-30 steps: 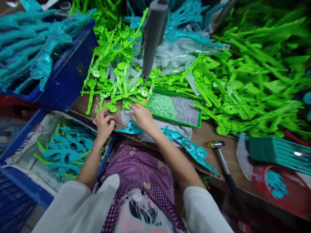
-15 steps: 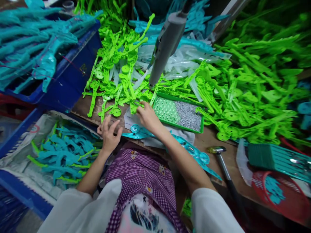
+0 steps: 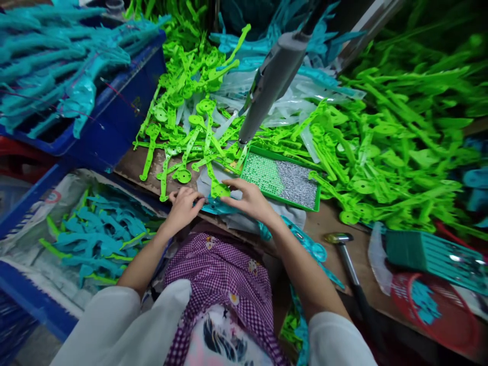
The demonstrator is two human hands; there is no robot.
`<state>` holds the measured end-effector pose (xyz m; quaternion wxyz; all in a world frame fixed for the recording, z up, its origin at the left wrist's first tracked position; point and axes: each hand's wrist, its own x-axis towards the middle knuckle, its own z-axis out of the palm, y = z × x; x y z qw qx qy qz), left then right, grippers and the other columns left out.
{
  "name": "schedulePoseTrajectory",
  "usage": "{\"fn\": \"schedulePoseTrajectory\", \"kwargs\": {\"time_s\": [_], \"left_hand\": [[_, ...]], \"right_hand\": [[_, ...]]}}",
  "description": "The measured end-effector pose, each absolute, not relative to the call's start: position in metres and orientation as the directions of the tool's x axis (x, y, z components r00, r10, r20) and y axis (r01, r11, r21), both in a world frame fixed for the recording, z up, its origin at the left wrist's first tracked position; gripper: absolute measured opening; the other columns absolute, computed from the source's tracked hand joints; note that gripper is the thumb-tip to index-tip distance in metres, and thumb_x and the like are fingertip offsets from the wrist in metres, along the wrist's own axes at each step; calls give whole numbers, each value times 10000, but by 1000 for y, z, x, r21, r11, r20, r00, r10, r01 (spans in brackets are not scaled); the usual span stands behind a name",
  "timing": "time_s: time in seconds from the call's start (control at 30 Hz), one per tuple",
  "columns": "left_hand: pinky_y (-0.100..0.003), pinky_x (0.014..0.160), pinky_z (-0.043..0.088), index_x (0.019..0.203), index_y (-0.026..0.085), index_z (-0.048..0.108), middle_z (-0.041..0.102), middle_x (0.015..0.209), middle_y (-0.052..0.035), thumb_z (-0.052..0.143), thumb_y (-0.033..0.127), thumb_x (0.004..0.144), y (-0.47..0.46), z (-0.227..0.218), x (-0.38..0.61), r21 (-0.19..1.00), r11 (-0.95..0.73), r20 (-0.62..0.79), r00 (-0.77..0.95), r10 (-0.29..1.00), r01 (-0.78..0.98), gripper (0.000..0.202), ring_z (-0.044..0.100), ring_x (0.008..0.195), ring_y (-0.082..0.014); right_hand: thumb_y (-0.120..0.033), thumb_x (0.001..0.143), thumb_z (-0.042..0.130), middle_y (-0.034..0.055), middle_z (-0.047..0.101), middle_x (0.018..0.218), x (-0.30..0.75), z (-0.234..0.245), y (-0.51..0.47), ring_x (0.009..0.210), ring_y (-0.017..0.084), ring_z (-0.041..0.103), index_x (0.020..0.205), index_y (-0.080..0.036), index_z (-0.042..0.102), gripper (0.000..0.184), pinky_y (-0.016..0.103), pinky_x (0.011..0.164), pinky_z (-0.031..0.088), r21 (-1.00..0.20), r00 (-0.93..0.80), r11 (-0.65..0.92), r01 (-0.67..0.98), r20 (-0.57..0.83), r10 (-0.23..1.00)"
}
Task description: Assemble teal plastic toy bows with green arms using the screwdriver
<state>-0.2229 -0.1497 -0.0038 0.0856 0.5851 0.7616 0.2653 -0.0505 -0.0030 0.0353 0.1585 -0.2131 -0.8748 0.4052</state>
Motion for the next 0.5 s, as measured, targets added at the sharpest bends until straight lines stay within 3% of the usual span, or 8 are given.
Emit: {"fn": "schedulePoseTrajectory", "kwargs": {"time_s": [0.13,0.27,0.37,0.5], "left_hand": [[-419,905,327,953,210,646,652,979,-69,466,259,971,-156,11,-220,464,32,280,-180,943,885,187,550,1005,-233],[-379,880,399,1000,205,610,657,872,-36,471,222,971,-197,14,-213,446,-207,238,108,965,871,143,582,851,-183],[-371,832,458,899,208,601,630,890,-57,554,281,933,-221,2,-209,452,-117,195,30,980,884,94,592,912,-211],[-446,999,431,719,192,521,560,1222,-138,616,281,888,-212,-19,-206,498,29,387,-252,887,867,214,491,1251,-288]], "right_hand": [[-422,826,657,71,691,1075,-51,42,1,920,187,657,1177,-206,642,412,369,849,532,-798,-861,554,238,90,500],[-355,850,640,99,658,1162,-52,26,-9,1033,212,632,1230,-184,594,419,397,924,504,-703,-888,657,272,79,452],[-336,866,618,108,635,1195,-53,15,-16,1086,230,613,1262,-190,558,426,416,944,493,-635,-895,702,322,37,444],[-331,879,597,127,624,1191,-59,17,-23,1131,260,581,1268,-161,538,428,437,1003,453,-512,-909,790,336,42,414]]}}
